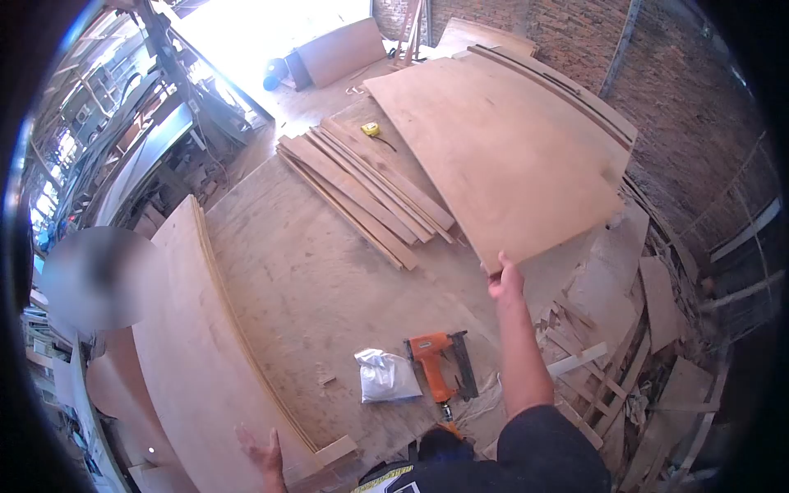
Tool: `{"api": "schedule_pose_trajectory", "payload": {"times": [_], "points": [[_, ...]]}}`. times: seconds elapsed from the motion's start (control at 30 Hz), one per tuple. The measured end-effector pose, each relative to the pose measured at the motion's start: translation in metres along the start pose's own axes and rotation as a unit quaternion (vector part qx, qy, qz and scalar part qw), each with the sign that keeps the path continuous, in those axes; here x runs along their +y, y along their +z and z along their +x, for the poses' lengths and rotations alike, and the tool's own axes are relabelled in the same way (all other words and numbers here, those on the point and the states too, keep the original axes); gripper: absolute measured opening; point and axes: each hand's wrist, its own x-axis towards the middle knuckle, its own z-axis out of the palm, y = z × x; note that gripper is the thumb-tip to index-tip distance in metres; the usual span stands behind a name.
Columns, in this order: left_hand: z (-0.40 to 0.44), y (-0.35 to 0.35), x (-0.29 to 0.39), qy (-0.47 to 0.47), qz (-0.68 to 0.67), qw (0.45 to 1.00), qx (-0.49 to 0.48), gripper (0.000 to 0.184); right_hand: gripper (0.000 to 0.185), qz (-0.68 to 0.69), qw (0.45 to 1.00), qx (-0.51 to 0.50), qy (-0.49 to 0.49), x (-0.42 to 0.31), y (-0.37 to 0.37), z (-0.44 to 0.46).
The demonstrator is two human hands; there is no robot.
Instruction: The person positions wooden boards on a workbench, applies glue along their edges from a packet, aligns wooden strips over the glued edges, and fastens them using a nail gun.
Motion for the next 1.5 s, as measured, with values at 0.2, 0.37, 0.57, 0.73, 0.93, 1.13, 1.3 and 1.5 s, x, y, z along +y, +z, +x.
{"api": "schedule_pose_trajectory", "payload": {"times": [0.2,0.37,0.57,0.73,0.93,1.13,1.3,1.5], "points": [[-0.035,0.030,0.137,0.009,-0.360,0.921,-0.150,0.045,0.032,0.003,0.992,-0.087,0.089,0.008,-0.053,-0.207],[-0.091,0.055,0.233,-0.128,-0.570,0.626,-0.517,0.076,0.032,-0.026,0.982,-0.112,0.147,0.051,-0.107,-0.351],[-0.141,-0.001,0.249,-0.106,-0.645,0.434,-0.619,0.069,0.037,-0.129,0.945,-0.208,0.216,0.107,-0.172,-0.477],[-0.159,-0.015,0.183,-0.139,-0.585,0.520,-0.607,0.059,0.031,-0.307,0.846,-0.329,0.286,0.120,-0.220,-0.520],[-0.146,-0.029,0.120,-0.174,-0.588,0.580,-0.537,0.052,0.029,-0.537,0.767,-0.339,-0.085,-0.033,-0.237,-0.513],[-0.109,-0.029,0.051,-0.181,-0.557,0.633,-0.506,0.046,0.040,-0.666,0.586,0.119,-0.445,-0.168,-0.266,-0.344],[-0.114,-0.051,0.044,-0.171,-0.544,0.688,-0.448,0.044,0.047,-0.659,0.744,0.085,-0.071,-0.154,-0.256,-0.223],[-0.116,-0.060,0.038,-0.138,-0.526,0.730,-0.414,0.041,0.045,-0.554,0.830,-0.037,-0.049,-0.124,-0.230,-0.179]]}}
